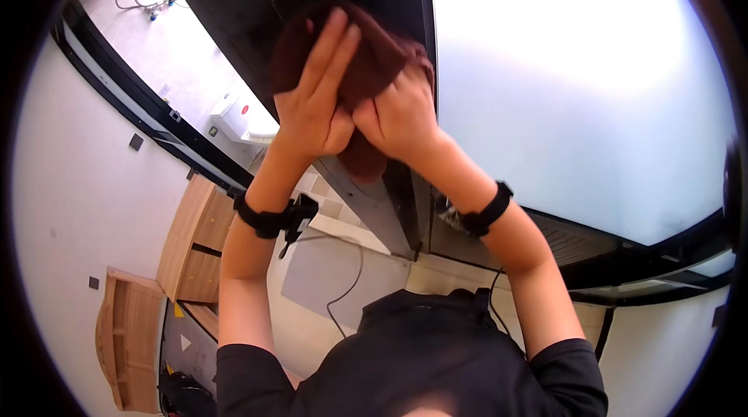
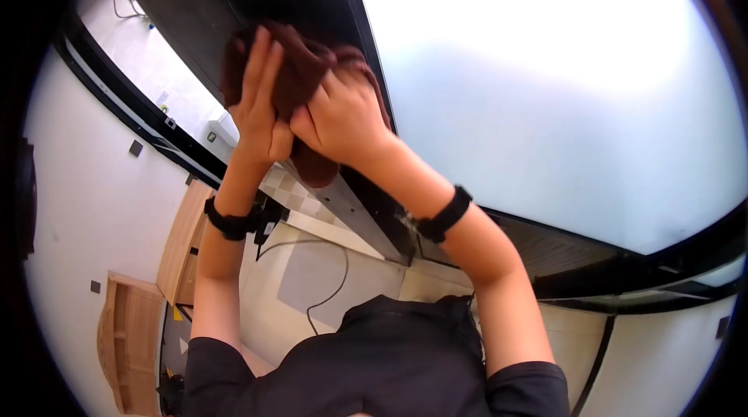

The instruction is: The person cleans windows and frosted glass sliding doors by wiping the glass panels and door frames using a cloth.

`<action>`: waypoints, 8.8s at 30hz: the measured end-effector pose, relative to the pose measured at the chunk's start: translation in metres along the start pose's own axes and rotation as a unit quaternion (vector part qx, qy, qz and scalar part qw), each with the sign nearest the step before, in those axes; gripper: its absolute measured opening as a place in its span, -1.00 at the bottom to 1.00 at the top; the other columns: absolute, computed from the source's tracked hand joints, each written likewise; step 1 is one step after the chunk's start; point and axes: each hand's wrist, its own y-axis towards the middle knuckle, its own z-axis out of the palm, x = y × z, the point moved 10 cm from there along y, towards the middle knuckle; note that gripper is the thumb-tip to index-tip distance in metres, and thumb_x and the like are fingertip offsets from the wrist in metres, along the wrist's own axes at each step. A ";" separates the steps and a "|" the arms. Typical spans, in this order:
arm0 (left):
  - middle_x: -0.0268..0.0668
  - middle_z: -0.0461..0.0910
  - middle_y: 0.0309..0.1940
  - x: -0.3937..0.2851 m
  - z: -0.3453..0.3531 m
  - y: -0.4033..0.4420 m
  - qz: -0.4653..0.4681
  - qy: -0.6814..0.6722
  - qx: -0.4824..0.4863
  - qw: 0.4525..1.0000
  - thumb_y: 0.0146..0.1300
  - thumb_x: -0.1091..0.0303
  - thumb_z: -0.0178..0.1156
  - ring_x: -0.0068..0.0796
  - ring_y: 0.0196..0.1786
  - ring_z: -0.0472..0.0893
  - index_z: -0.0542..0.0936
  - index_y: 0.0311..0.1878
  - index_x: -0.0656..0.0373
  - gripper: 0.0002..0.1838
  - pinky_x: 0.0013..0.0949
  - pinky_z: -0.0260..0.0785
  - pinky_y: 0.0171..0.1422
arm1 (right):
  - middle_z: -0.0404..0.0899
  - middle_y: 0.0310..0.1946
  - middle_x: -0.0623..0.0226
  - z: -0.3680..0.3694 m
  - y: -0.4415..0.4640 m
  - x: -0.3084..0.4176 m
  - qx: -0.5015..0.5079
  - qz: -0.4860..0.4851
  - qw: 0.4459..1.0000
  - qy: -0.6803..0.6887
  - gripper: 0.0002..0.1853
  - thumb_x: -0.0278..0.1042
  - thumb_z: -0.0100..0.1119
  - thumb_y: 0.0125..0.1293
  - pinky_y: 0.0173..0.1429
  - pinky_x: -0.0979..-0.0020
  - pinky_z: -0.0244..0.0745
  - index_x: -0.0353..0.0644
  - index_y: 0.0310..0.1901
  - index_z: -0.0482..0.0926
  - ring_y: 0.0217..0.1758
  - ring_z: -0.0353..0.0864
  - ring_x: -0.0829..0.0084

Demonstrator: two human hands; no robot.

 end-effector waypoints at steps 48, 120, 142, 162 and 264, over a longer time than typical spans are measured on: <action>-0.01 0.29 0.27 -0.047 0.048 -0.094 -0.113 0.133 0.051 0.983 0.13 0.22 0.13 0.12 0.29 0.29 0.54 0.07 0.23 -0.55 -0.06 0.12 0.37 | 0.56 0.05 0.32 -0.026 -0.100 -0.012 -0.022 -0.014 0.985 -0.168 -0.75 -0.37 0.12 0.00 -0.19 0.40 0.55 -0.19 -0.24 0.59 -0.02 0.63 0.35; 0.03 0.20 0.31 -0.071 0.074 -0.375 -0.728 0.103 -0.130 0.665 0.14 0.22 0.10 0.02 0.36 0.15 0.06 0.36 0.31 -0.23 -0.22 0.00 0.45 | 0.16 0.37 0.32 0.096 -0.275 0.026 0.510 -0.072 0.849 -0.118 -0.50 -0.29 -0.02 0.20 0.28 0.11 0.18 -0.11 0.21 0.39 0.32 0.26 0.15; -0.07 0.29 0.25 -0.164 0.236 -0.396 -0.797 -0.442 -0.351 0.216 0.23 -0.16 -0.03 -0.13 0.35 0.17 0.23 0.31 0.21 -0.26 -0.20 -0.07 0.47 | 0.49 0.14 0.44 0.036 -0.250 0.015 0.454 -0.102 0.884 0.045 -0.57 -0.40 0.02 0.04 -0.09 0.31 0.41 -0.14 0.01 0.56 -0.38 0.56 0.37; -0.11 0.30 0.24 -0.193 0.282 -0.339 -0.740 -0.582 -0.336 -0.009 0.25 -0.23 -0.08 -0.17 0.33 0.20 0.25 0.31 0.16 -0.26 -0.22 -0.03 0.46 | 0.44 0.17 0.16 0.011 -0.231 -0.027 0.455 0.050 0.888 -0.029 -0.58 -0.48 0.00 0.08 0.21 0.22 0.33 -0.24 0.03 0.54 0.13 0.51 0.16; -0.06 0.43 0.14 -0.233 0.266 -0.332 -0.795 -0.593 -0.069 -0.105 0.37 0.23 -0.48 -0.11 0.16 0.43 0.41 0.12 0.24 -0.49 -0.06 0.18 0.33 | 0.60 -0.10 0.23 -0.068 -0.302 -0.070 0.486 0.126 0.856 -0.125 -0.52 -0.34 0.16 0.01 0.09 0.28 0.44 -0.10 0.06 0.52 0.00 0.57 0.29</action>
